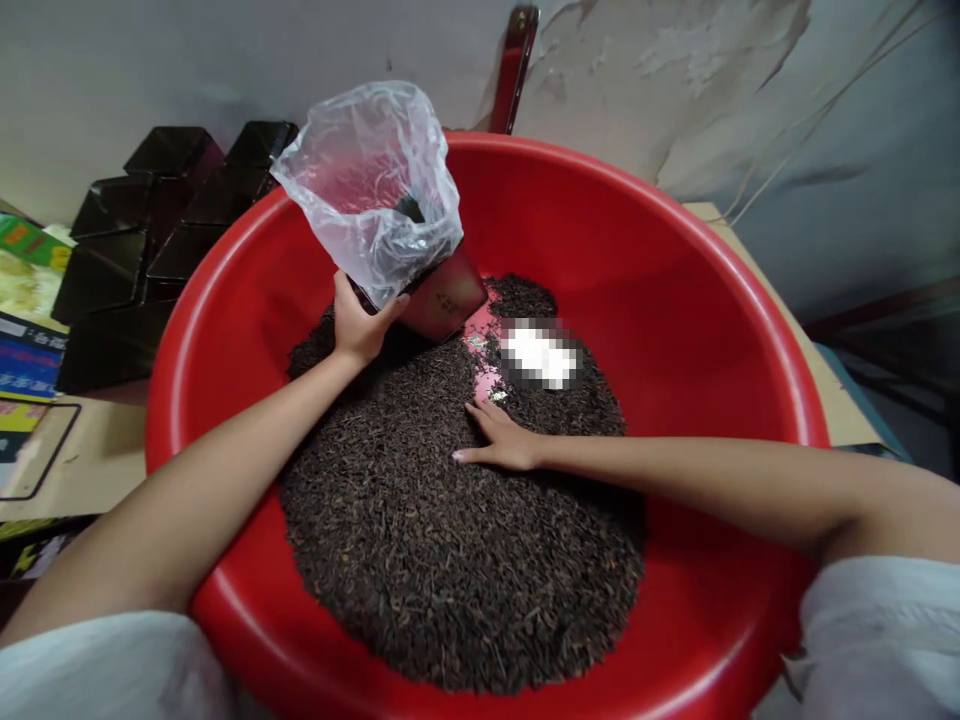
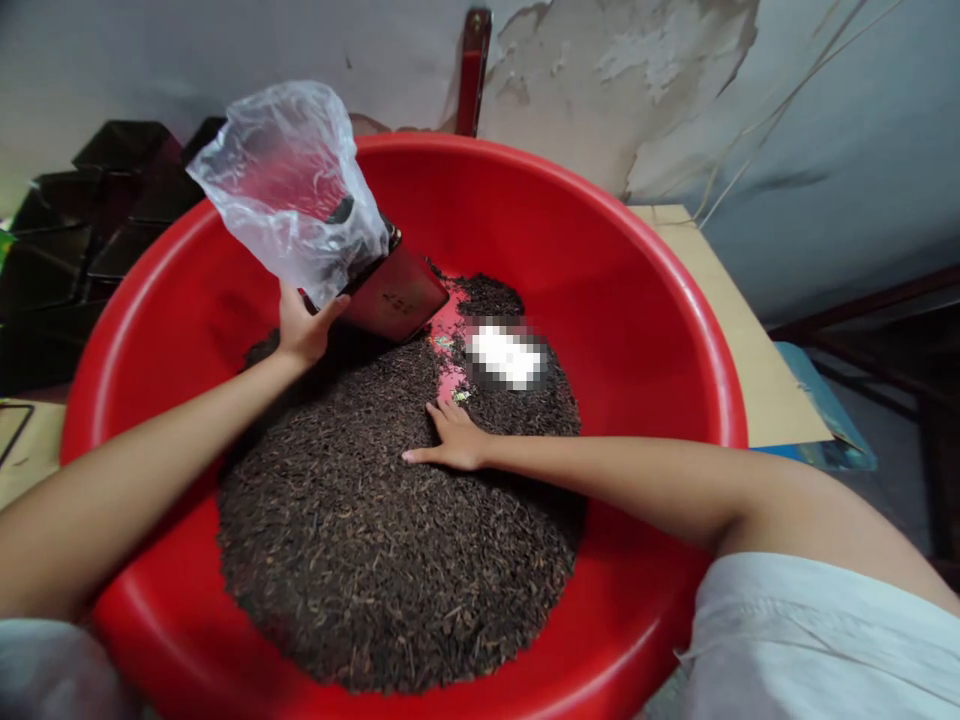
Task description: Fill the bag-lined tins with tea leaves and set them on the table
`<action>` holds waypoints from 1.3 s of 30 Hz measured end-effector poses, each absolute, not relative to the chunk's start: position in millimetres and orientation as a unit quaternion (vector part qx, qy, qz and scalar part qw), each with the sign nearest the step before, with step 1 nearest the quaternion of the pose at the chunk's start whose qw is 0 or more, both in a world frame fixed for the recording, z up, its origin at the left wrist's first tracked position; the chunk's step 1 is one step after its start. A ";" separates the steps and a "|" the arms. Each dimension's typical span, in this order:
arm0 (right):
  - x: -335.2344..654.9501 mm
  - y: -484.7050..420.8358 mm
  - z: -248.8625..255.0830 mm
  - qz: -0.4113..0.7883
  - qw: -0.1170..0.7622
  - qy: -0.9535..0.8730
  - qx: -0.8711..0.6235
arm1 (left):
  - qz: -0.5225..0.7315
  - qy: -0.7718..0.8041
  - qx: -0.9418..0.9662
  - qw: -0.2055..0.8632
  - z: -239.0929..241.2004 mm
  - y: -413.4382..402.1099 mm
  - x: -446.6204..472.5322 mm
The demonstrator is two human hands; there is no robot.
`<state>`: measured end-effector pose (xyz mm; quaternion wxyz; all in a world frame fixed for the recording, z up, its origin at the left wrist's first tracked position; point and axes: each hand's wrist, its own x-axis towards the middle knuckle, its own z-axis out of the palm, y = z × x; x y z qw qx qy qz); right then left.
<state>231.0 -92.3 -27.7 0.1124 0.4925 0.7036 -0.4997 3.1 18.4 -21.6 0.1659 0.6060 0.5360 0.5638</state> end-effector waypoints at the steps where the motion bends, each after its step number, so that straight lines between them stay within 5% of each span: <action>1: 232.2 -92.7 -31.2 -0.511 0.101 0.708 0.476 | 0.564 0.534 0.606 0.174 -21.6 17.8 4.4; 12: 230.2 -114.3 -17.2 -0.601 0.041 0.660 0.449 | 0.371 0.383 0.832 0.153 -11.4 4.1 11.8; 21: 226.3 -125.0 18.3 -0.622 0.092 0.680 0.377 | 0.366 0.385 0.834 0.151 -10.7 3.2 9.4; 32: 211.7 -139.9 28.9 -0.764 -0.101 0.402 0.495 | 0.346 0.382 0.844 0.152 -18.7 5.3 5.6; 39: 214.4 -130.4 67.3 -0.782 -0.074 0.408 0.465 | 0.351 0.358 0.857 0.121 -20.4 7.0 6.8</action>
